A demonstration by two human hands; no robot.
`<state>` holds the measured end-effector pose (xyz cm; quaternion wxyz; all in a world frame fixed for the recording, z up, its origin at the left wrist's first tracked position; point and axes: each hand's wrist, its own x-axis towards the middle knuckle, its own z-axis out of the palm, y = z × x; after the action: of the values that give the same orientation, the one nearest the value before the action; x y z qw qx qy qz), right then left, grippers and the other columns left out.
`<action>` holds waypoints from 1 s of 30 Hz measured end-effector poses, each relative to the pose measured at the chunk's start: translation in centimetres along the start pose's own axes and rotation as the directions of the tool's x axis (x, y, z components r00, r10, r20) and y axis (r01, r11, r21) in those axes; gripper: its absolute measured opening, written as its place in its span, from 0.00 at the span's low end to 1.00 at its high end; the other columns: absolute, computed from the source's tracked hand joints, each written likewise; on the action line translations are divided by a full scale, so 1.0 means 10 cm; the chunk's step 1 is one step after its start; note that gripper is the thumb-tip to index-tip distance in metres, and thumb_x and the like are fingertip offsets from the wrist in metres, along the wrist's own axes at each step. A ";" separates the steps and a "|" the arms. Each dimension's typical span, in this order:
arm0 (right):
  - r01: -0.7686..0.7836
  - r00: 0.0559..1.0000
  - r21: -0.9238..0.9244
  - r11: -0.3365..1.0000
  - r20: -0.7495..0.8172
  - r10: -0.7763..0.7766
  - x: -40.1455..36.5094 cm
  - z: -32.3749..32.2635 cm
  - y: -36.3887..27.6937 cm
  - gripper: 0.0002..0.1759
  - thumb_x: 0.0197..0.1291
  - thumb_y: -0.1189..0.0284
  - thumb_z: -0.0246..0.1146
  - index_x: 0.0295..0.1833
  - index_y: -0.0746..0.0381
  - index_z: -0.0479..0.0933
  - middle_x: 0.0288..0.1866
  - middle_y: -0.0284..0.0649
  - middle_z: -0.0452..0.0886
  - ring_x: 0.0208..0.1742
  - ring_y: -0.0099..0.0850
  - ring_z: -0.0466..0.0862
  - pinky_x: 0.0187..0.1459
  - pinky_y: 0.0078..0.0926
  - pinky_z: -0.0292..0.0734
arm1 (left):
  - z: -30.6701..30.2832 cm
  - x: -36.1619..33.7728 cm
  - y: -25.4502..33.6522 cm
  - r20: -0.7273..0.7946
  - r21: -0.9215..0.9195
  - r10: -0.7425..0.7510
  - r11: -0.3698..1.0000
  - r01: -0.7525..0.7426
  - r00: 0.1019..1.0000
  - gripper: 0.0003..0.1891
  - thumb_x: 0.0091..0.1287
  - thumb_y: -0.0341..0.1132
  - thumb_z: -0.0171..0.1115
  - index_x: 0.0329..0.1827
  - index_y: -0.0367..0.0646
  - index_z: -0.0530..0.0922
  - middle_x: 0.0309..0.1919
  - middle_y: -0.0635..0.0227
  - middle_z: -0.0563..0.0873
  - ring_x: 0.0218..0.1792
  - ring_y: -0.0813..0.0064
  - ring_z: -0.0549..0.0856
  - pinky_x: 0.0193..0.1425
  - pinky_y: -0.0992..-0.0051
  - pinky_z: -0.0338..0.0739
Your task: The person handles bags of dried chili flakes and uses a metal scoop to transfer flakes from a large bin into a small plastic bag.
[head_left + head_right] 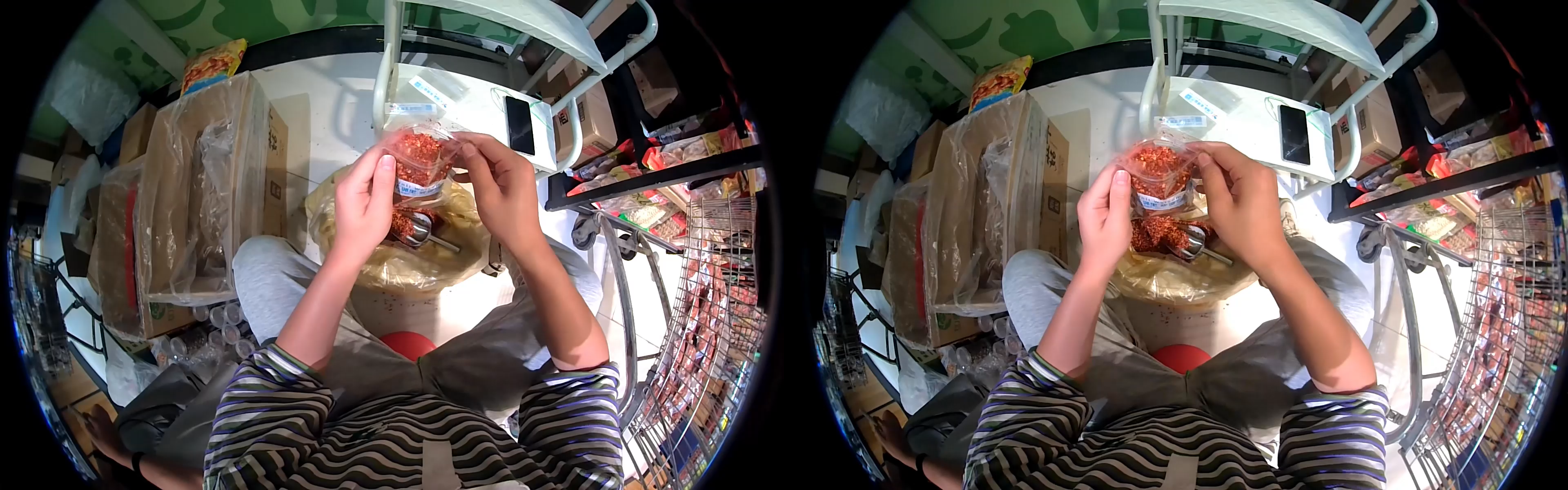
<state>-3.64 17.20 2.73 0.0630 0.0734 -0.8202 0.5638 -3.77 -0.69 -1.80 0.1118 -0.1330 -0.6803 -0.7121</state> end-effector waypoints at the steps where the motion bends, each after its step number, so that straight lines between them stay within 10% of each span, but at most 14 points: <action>1: -0.022 0.999 -0.012 1.000 0.036 0.022 -0.01 0.00 -0.02 0.15 0.76 0.74 0.52 0.58 0.71 0.78 0.48 0.41 0.86 0.48 0.24 0.85 0.47 0.23 0.83 | 0.00 -0.01 -0.01 -0.007 0.064 0.001 0.998 0.000 1.000 0.17 0.78 0.29 0.48 0.64 0.30 0.76 0.56 0.54 0.84 0.58 0.69 0.83 0.65 0.72 0.73; 7: -0.024 0.999 -0.093 0.995 0.028 0.027 0.03 -0.02 0.00 0.15 0.75 0.75 0.53 0.58 0.71 0.78 0.46 0.41 0.87 0.46 0.23 0.85 0.47 0.23 0.82 | 0.03 0.01 -0.09 -0.082 -0.002 0.045 0.999 -0.045 0.996 0.18 0.78 0.31 0.50 0.65 0.30 0.75 0.56 0.53 0.85 0.58 0.68 0.84 0.63 0.73 0.75; 10: 0.155 0.983 -0.146 0.977 -0.079 -0.168 0.02 0.09 0.04 0.11 0.67 0.79 0.58 0.52 0.68 0.81 0.29 0.49 0.84 0.23 0.28 0.80 0.29 0.24 0.75 | 0.05 -0.01 -0.07 -0.027 0.176 0.164 0.972 -0.157 0.986 0.18 0.79 0.32 0.49 0.66 0.31 0.75 0.57 0.53 0.85 0.58 0.67 0.83 0.64 0.73 0.74; 23: 0.047 0.997 -0.101 0.994 -0.048 -0.052 0.04 0.01 0.05 0.11 0.69 0.77 0.57 0.51 0.69 0.82 0.32 0.50 0.86 0.29 0.26 0.84 0.33 0.25 0.77 | 0.02 0.05 0.01 -0.025 -0.151 -0.134 0.980 0.129 0.991 0.18 0.81 0.34 0.44 0.62 0.33 0.77 0.54 0.60 0.86 0.55 0.76 0.83 0.62 0.75 0.75; 30: -0.104 0.991 0.047 0.993 0.089 0.099 -0.04 -0.01 0.01 0.13 0.70 0.76 0.56 0.52 0.73 0.81 0.38 0.46 0.88 0.38 0.25 0.87 0.41 0.23 0.80 | 0.00 0.04 0.02 0.087 -0.317 -0.155 0.932 0.175 0.984 0.19 0.69 0.30 0.66 0.61 0.34 0.77 0.53 0.60 0.86 0.54 0.75 0.84 0.60 0.73 0.78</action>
<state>-3.27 17.39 2.64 -0.0034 0.0576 -0.8101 0.5834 -4.09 -0.68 -1.51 0.0075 -0.1135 -0.5661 -0.8165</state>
